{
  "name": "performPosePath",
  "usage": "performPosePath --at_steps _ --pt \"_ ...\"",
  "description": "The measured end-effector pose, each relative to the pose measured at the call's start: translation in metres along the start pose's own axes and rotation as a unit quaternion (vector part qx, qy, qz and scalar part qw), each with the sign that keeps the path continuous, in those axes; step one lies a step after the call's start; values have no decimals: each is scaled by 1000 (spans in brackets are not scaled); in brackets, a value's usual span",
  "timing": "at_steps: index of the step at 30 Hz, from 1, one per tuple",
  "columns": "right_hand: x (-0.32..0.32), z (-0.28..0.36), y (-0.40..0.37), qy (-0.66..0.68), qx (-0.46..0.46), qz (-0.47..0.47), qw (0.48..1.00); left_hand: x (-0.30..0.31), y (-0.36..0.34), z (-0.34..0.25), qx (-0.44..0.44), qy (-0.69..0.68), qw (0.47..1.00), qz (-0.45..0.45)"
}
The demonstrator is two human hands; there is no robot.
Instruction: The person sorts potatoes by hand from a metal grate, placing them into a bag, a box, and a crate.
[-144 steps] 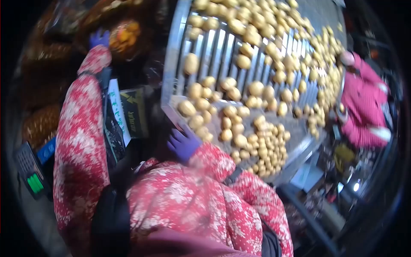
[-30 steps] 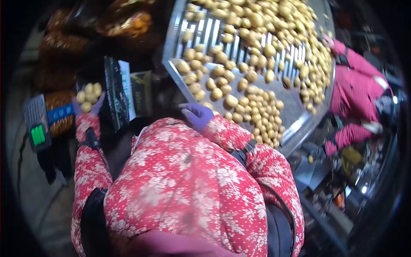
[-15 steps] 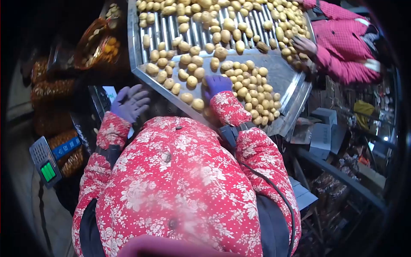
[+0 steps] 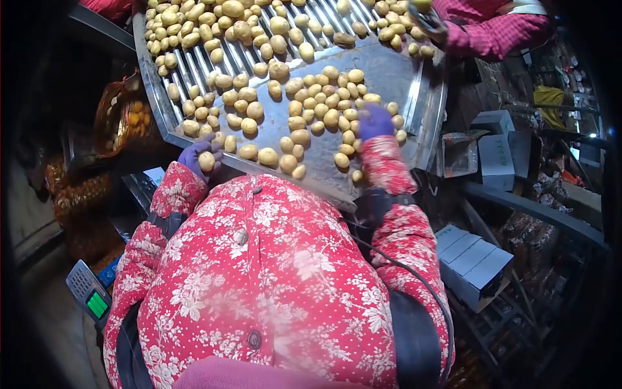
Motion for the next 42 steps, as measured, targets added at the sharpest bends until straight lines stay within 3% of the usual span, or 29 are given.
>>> performPosePath --at_steps 3,4,6,7,8,9,11,13,15,16,18,19,21,23,24,25,26,27,29,30,33,34,36,37,38,41,42 --pt "42 -50 -9 51 -137 -16 989 20 14 -1 -81 98 992 7" --pt "50 -55 -12 40 -163 -35 985 16 16 -3 -40 44 998 -14" --pt "43 -65 -29 34 -127 -23 991 5 11 -10 -20 27 999 -33" --pt "35 -57 -39 42 -63 10 997 2 7 -9 -12 16 999 -46" --pt "39 -45 -51 -175 187 9 967 3 3 -8 -57 83 995 2" --pt "38 -36 -54 -154 105 40 982 19 15 -6 -89 109 990 21" --pt "40 -22 -52 -115 -50 112 986 0 -1 -15 -1 0 999 -39" --pt "35 31 -43 -102 13 86 991 11 1 -18 -46 44 998 -2" --pt "0 58 -50 76 103 83 988 16 9 -14 -16 -24 1000 -2" --pt "-17 84 -53 130 110 155 973 18 10 -10 -56 53 997 16" --pt "-40 150 -63 59 356 167 917 20 8 -12 -80 99 991 35" --pt "-79 152 -70 39 329 206 921 22 4 -15 -60 68 995 32" --pt "-113 184 -70 -117 363 359 852 22 -2 -14 -39 72 996 44" --pt "-117 182 -63 -136 321 375 859 18 -5 -10 -35 143 986 73" --pt "-116 180 -54 -95 295 362 879 19 -10 -6 23 91 992 80" --pt "-113 176 -49 -55 268 349 896 3 -32 -8 10 89 992 90" --pt "-94 187 -48 71 199 273 938 -1 -41 -1 -40 85 988 120" --pt "-90 198 -53 163 26 282 945 -5 -47 1 -5 21 987 157" --pt "-95 221 -62 373 -98 380 841 -11 -58 4 77 -101 967 219" --pt "-100 227 -60 324 15 363 873 -18 -67 4 94 -114 967 209" --pt "-110 245 -29 167 157 229 946 0 -59 10 76 -49 976 199" --pt "-98 257 -14 62 299 192 932 17 -46 17 78 -103 962 240" --pt "-95 252 3 -99 381 197 898 42 -25 35 64 -214 925 306" --pt "-114 232 4 -154 328 240 901 49 -22 38 47 -268 903 332" --pt "-135 204 8 -109 310 259 908 53 -22 39 30 -321 877 356" --pt "-168 152 19 -28 273 301 914 38 -41 30 20 -454 852 259" --pt "-164 153 18 -35 273 305 912 36 -42 27 32 -475 832 285"
Point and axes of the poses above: each hand's wrist, its own y-axis towards the middle knuckle, its own x-axis out of the back of the hand, z = x × y, the point moved 2 cm from there along y, towards the middle knuckle, and after that the axes turned 6 degrees about -z, right-handed, at the moved point
